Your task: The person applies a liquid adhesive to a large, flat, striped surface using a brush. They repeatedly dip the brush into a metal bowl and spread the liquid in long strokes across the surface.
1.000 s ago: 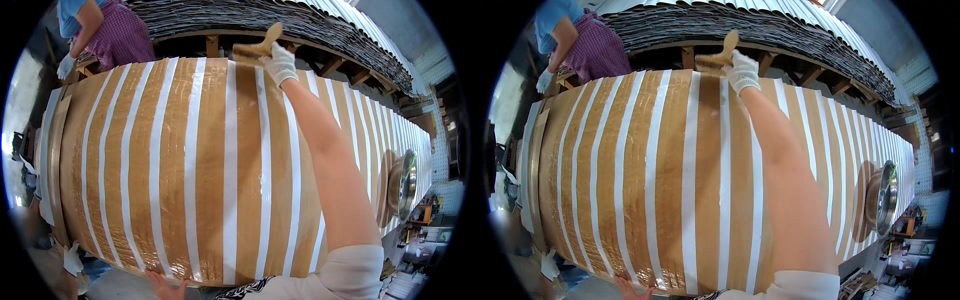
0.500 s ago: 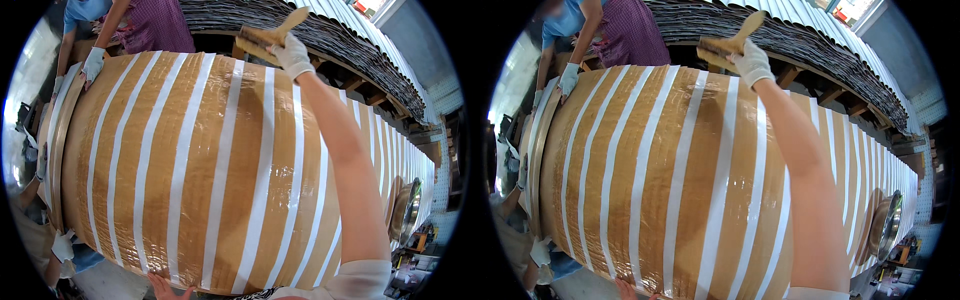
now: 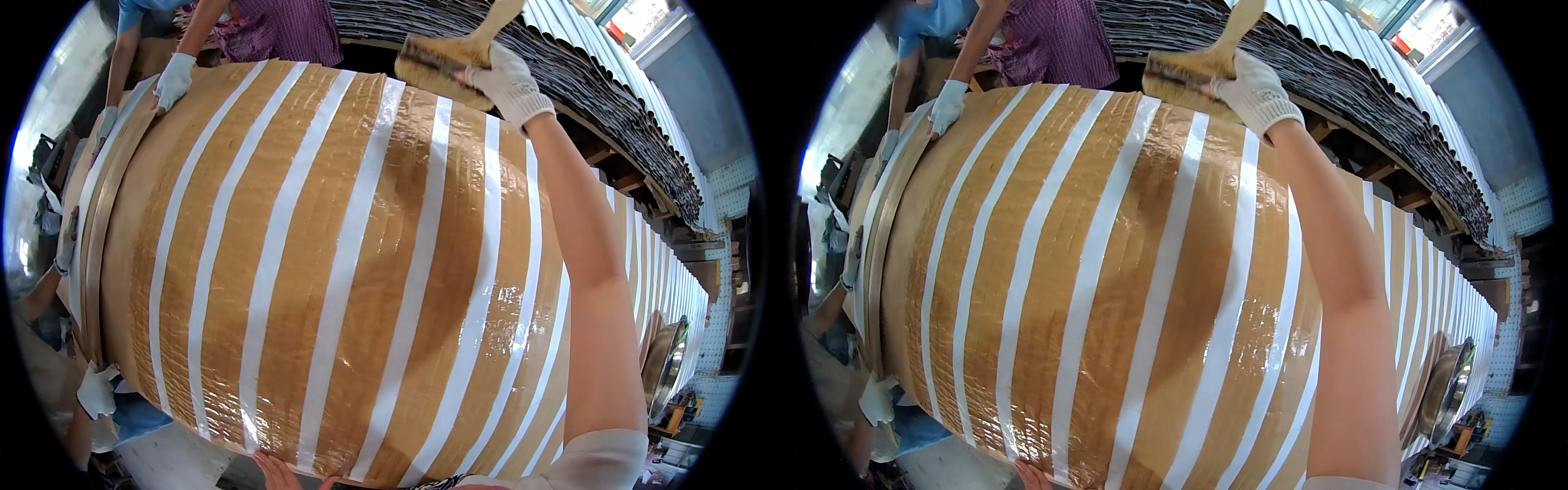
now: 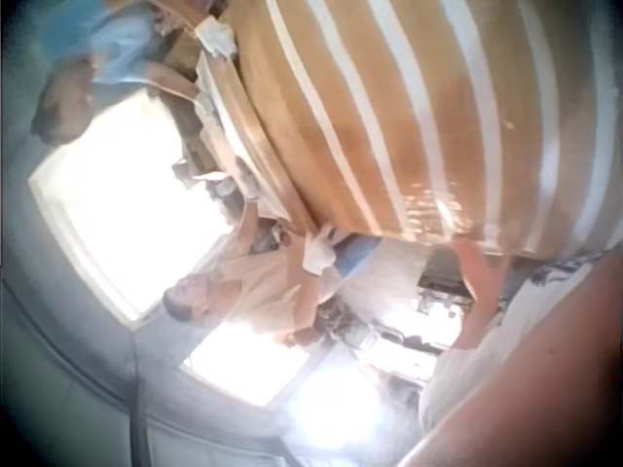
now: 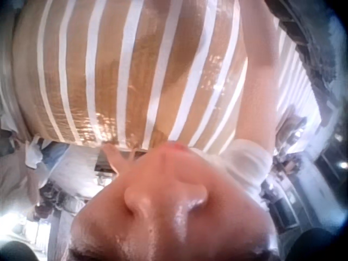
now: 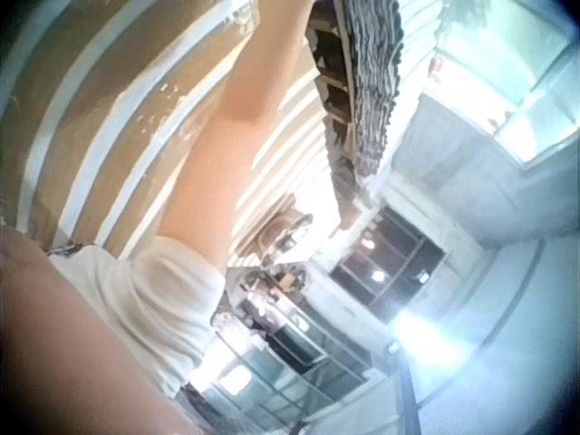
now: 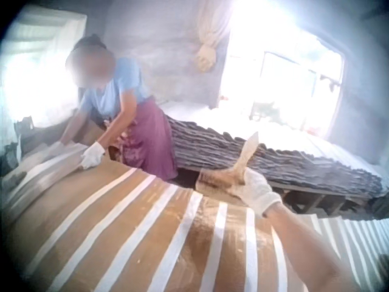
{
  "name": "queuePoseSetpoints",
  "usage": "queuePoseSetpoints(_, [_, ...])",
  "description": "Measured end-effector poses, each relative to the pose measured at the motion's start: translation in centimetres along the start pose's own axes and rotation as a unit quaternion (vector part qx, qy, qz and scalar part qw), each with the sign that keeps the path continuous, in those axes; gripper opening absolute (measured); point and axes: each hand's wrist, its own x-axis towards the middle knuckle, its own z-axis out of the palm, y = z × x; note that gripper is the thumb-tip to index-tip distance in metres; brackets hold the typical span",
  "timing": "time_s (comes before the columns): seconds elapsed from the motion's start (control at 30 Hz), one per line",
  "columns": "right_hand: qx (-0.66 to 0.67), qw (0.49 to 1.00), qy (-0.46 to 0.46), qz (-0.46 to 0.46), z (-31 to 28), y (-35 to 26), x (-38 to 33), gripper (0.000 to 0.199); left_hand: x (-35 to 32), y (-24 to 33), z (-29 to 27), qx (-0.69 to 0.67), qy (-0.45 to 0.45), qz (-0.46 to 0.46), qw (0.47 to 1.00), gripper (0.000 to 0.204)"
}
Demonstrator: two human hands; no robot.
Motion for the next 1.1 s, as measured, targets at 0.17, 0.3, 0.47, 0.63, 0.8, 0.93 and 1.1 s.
queuePoseSetpoints(0.17, [0.005,0.994,0.038,0.107,6.0,4.6,-0.3,0.049,-0.1,4.5,0.8,0.344,-0.015,0.230,0.910,0.095])
queuePoseSetpoints(0.3, [0.022,0.987,0.144,0.062,6.3,-2.3,3.0,0.053,0.2,-1.0,-0.3,-0.044,0.003,-0.023,0.999,0.081])
queuePoseSetpoints(0.47, [0.177,0.981,0.068,0.036,8.3,-10.1,2.5,0.054,0.9,1.6,0.6,0.216,0.003,0.207,0.954,0.080])
queuePoseSetpoints(0.63, [0.213,0.947,-0.031,0.238,12.7,-15.1,-1.6,0.049,0.1,0.7,0.2,0.453,0.073,0.402,0.792,0.078])
queuePoseSetpoints(0.8, [0.193,0.938,0.104,0.266,6.6,-2.9,-5.7,0.039,-0.5,2.4,1.4,0.134,0.010,0.262,0.956,0.073])
queuePoseSetpoints(0.93, [0.084,0.954,0.118,0.264,1.4,11.6,-11.5,0.043,-2.1,5.9,4.3,-0.195,0.028,0.020,0.980,0.086])
queuePoseSetpoints(1.1, [-0.181,0.895,0.269,0.305,-4.3,25.9,-18.5,0.051,4.2,-0.6,-1.9,0.486,0.053,0.337,0.804,0.108])
